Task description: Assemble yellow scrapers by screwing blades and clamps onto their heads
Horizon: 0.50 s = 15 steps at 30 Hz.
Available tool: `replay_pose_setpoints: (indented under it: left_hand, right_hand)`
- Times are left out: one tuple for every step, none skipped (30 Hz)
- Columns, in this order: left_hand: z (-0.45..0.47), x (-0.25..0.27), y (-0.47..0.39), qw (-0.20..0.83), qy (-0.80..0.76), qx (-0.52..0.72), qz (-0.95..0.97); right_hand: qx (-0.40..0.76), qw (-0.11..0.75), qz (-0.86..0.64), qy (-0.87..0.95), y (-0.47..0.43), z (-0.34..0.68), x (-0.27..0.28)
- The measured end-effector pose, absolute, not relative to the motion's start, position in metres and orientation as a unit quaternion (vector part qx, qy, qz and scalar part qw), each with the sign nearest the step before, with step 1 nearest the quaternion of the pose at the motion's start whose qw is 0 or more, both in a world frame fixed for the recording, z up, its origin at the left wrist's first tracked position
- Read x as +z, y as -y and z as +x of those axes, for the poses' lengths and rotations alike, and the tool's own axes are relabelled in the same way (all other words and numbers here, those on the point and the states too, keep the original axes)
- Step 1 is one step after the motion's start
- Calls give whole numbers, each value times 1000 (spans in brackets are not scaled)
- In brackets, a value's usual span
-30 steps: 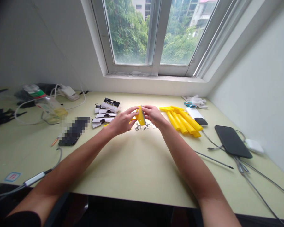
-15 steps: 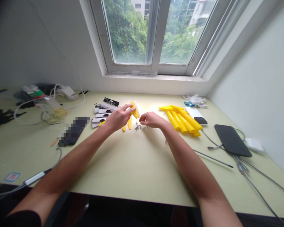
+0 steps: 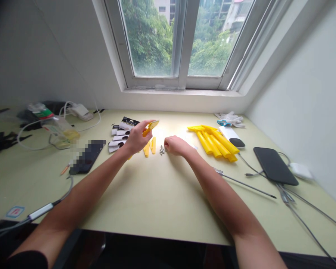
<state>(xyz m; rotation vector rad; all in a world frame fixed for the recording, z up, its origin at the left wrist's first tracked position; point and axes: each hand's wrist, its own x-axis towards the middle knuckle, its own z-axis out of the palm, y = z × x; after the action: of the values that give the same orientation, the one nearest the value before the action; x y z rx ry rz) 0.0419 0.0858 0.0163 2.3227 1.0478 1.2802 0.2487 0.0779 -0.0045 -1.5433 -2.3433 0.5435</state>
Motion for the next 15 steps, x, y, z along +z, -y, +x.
replay_pose_setpoints:
  left_hand:
    - [43, 17, -86, 198, -371, 461, 781]
    - [43, 19, -86, 261, -372, 476, 753]
    - [44, 20, -85, 328, -363, 487, 724]
    - [45, 22, -85, 389, -346, 497, 694]
    - [46, 24, -84, 442, -327, 506, 665]
    - [46, 26, -82, 484, -309, 511, 639]
    - [47, 27, -81, 517, -296, 513, 618]
    - [47, 28, -80, 543, -288, 511, 601]
    - [48, 29, -78, 564, -283, 506, 588]
    - [48, 29, -77, 580, -280, 499, 579]
    - [49, 29, -76, 592, -278, 492, 575]
    - [50, 28, -75, 598, -276, 486, 574]
    - [51, 27, -75, 602, -273, 482, 575]
    - [51, 27, -74, 602, -270, 481, 577]
    - [52, 26, -74, 601, -268, 481, 579]
  right_hand:
    - [194, 154, -531, 810, -78, 250, -2]
    - [202, 170, -526, 809, -79, 252, 1]
    - [211, 188, -520, 806, -79, 254, 5]
    - [219, 208, -514, 803, -79, 256, 10]
    - [225, 227, -509, 799, -79, 257, 15]
    - [232, 252, -503, 794, -78, 258, 21]
    - [239, 284, -493, 787, -76, 259, 27]
    - [247, 321, -481, 778, -75, 259, 32]
    - [254, 359, -467, 767, -72, 259, 37]
    - [257, 393, -455, 756, -70, 258, 41]
    - [256, 421, -446, 747, -68, 257, 45]
    - [247, 439, -443, 741, -66, 255, 48]
    - [232, 446, -446, 741, -64, 254, 50]
    - [215, 448, -450, 742, -62, 253, 51]
    - [199, 448, -454, 744, -61, 251, 51]
